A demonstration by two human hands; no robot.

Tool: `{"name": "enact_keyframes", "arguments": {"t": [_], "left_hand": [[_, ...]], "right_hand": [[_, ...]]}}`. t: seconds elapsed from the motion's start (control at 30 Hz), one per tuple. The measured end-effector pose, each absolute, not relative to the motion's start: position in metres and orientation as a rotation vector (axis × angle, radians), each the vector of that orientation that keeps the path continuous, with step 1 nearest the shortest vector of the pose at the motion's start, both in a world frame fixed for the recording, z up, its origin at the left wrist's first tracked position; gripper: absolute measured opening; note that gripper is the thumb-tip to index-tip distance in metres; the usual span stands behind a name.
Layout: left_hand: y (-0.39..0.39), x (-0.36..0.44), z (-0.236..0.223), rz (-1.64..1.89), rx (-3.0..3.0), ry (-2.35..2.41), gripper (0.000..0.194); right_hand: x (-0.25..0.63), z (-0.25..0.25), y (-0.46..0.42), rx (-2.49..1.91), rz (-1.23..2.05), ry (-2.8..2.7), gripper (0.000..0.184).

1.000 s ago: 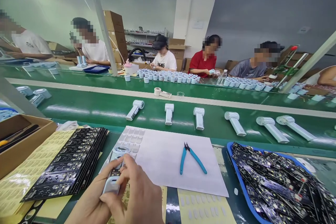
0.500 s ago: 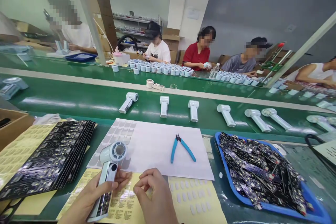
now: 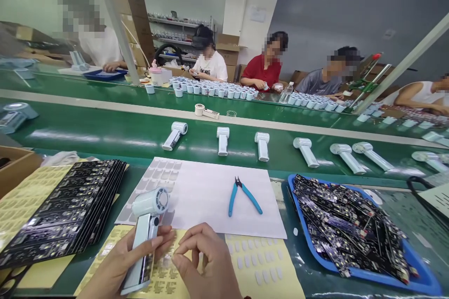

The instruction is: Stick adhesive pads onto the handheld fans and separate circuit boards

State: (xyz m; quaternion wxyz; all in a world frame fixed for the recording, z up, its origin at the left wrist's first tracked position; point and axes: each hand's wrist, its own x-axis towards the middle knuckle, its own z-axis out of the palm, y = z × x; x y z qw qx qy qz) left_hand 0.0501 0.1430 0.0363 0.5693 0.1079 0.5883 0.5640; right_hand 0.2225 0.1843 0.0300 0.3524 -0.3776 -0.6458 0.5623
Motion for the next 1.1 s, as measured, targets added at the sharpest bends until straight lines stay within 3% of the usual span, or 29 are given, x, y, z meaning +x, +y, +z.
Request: {"name": "enact_keyframes", "arguments": {"t": [0.23,0.47,0.8,1.0,1.1], "left_hand": [[0.153,0.056,0.058,1.43,0.067,1.292,0.046],[0.164,0.053,0.068,1.55,-0.003,1.331,0.02],[0.17,0.048,0.075,1.515,-0.018,1.367,0.02],[0.172,0.045,0.079,1.485,-0.036,1.297,0.027],[0.172,0.036,0.085,1.41,0.042,1.188,0.034]], "right_hand": [[0.198,0.071,0.191,-0.892,1.607,-1.667,0.006],[0.179,0.083,0.199,-0.937,1.609,-1.75,0.012],[0.171,0.077,0.202,-0.864,1.359,-1.943,0.015],[0.171,0.074,0.207,-0.817,1.541,-1.621,0.007],[0.176,0.07,0.215,-0.837,1.474,-1.536,0.013]]}}
